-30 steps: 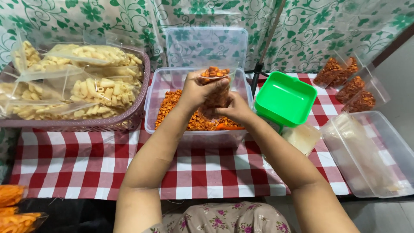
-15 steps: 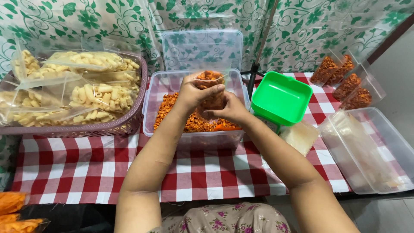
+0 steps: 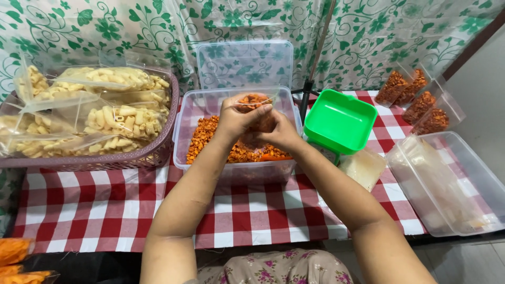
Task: Packaging small orange snacks from a large container into individual plastic bags using a scoop and hands.
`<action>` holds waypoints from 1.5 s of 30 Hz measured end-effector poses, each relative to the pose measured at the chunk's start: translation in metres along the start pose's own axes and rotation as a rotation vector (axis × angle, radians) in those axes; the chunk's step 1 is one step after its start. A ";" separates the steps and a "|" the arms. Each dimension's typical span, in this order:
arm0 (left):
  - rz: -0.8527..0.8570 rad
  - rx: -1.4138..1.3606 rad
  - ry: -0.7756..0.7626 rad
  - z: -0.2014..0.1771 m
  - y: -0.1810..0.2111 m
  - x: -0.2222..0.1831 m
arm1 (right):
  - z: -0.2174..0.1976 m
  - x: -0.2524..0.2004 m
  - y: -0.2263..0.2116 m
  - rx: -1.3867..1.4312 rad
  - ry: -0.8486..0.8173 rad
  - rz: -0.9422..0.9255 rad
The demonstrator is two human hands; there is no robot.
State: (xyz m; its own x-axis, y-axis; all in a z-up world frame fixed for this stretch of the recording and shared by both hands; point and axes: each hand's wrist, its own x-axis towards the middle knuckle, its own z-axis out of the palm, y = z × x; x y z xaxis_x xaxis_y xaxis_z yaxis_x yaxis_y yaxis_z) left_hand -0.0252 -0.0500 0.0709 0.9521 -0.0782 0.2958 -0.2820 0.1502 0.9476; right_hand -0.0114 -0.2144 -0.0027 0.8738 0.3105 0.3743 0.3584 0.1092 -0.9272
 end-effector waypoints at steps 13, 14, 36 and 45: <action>-0.024 -0.021 0.058 0.002 -0.005 0.002 | 0.002 0.005 -0.003 0.071 0.078 -0.050; -0.030 -0.036 0.062 0.001 -0.007 0.004 | 0.001 0.005 -0.006 0.061 0.083 -0.072; 0.040 -0.139 0.219 0.002 -0.010 0.007 | 0.009 0.001 -0.029 -0.135 0.093 -0.262; 0.236 0.105 0.065 -0.003 0.006 0.000 | -0.001 0.005 -0.010 0.163 0.085 -0.204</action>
State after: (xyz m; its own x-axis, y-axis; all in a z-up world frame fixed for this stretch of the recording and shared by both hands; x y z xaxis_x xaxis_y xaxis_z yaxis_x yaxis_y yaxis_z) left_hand -0.0263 -0.0464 0.0762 0.8633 0.0107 0.5046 -0.5044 0.0536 0.8618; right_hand -0.0102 -0.2152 0.0085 0.8156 0.1872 0.5474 0.4783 0.3141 -0.8201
